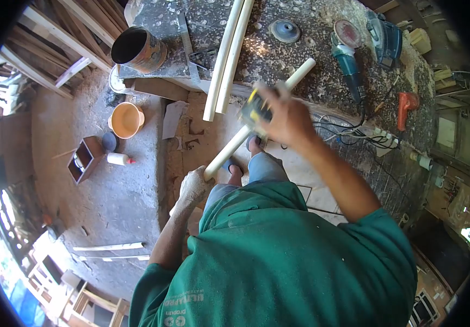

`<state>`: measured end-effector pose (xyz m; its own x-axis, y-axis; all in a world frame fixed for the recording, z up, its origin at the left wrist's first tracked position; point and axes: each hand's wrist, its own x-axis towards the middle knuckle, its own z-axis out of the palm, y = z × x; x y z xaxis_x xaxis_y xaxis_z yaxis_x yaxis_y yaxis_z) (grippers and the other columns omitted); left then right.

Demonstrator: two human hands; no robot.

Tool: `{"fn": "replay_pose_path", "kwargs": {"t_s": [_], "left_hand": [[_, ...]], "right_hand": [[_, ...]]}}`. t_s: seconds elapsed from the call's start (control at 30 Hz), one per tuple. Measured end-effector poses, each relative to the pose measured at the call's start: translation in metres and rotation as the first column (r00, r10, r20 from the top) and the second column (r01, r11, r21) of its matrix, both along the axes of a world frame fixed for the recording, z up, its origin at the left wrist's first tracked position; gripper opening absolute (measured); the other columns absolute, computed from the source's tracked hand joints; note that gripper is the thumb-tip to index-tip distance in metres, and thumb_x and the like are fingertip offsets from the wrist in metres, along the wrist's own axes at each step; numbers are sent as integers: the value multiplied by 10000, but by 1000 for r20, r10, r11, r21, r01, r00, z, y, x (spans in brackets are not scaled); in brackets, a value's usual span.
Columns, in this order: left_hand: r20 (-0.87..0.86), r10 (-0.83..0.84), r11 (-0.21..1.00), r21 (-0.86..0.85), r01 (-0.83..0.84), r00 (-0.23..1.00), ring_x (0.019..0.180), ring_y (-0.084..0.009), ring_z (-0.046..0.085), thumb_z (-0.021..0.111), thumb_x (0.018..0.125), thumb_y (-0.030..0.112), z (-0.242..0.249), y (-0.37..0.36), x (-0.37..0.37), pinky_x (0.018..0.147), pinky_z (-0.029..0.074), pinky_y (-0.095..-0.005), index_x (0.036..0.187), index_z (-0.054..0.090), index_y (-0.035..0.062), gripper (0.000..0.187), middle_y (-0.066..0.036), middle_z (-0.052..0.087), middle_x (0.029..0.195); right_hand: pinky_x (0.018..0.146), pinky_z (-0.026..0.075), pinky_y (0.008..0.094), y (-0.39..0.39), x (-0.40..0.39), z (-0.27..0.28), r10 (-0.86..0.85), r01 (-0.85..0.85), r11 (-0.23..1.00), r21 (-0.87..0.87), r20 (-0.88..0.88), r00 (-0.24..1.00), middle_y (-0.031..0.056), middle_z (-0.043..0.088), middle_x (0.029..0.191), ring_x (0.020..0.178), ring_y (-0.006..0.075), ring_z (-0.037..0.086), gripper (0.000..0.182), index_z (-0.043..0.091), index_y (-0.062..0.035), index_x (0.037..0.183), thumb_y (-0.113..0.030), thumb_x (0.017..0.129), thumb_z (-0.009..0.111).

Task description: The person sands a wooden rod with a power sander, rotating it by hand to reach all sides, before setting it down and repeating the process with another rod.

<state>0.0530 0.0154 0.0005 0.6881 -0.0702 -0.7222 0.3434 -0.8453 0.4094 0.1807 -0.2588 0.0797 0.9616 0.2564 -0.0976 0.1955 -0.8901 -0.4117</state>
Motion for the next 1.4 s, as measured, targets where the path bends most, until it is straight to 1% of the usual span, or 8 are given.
{"fn": "replay_pose_path", "kwargs": {"t_s": [0.3,0.6,0.8,1.0,1.13,1.17,1.2,1.4], "left_hand": [[32,-15,999,32,14,999,951,-392,682,676,793,246,1,-4,-4,860,525,-501,1056,663,61,322,-208,712,962],[59,-62,997,58,59,996,926,-388,688,690,814,244,-2,1,0,840,530,-505,1087,654,78,322,-199,714,955],[165,-121,974,208,86,979,890,-387,692,689,838,228,0,-1,0,800,537,-502,1047,629,75,265,-197,712,920],[200,-131,967,240,82,971,888,-389,693,691,847,239,13,-8,-1,784,536,-504,1055,610,85,271,-199,712,920],[88,-130,980,165,115,988,924,-396,682,714,826,258,12,-3,8,799,520,-507,1052,647,79,296,-192,714,947],[59,-124,984,135,115,991,918,-389,686,733,797,283,5,1,10,801,522,-495,1043,683,69,330,-195,718,952],[25,-115,985,132,111,993,931,-375,689,733,796,304,-3,5,12,820,524,-490,1053,690,81,342,-183,722,962],[-21,-71,986,148,74,997,935,-360,699,732,778,328,-11,16,17,841,540,-471,1105,715,109,393,-180,731,983]], "right_hand": [[934,528,473,-137,130,-39,-383,377,899,-222,15,924,227,504,1424,1147,420,622,946,353,-227,1518,-412,721,828],[639,606,455,23,-30,8,126,-122,982,146,-18,992,186,543,1141,807,343,693,635,496,-166,1375,-465,859,715],[659,598,381,-56,49,-7,-139,131,962,-238,-17,990,193,546,1220,846,289,692,775,439,-206,1451,-407,791,791],[912,549,463,-162,128,-33,-468,472,851,-230,77,881,217,575,1256,1077,386,656,873,394,-280,1471,-359,722,836],[884,548,459,-99,77,-8,-445,438,895,-82,-128,886,249,450,1436,1138,388,628,893,397,-227,1492,-403,724,820],[859,553,464,-85,56,-43,-334,334,942,1,63,941,247,515,1346,1075,397,642,863,395,-223,1485,-400,744,799],[837,555,467,-50,34,7,-306,308,951,-11,-153,940,251,546,1284,1049,402,645,827,409,-175,1462,-404,756,775],[719,621,442,-10,-33,-3,-38,37,989,145,7,999,234,533,1200,894,355,700,760,401,-188,1449,-457,828,748]]}}
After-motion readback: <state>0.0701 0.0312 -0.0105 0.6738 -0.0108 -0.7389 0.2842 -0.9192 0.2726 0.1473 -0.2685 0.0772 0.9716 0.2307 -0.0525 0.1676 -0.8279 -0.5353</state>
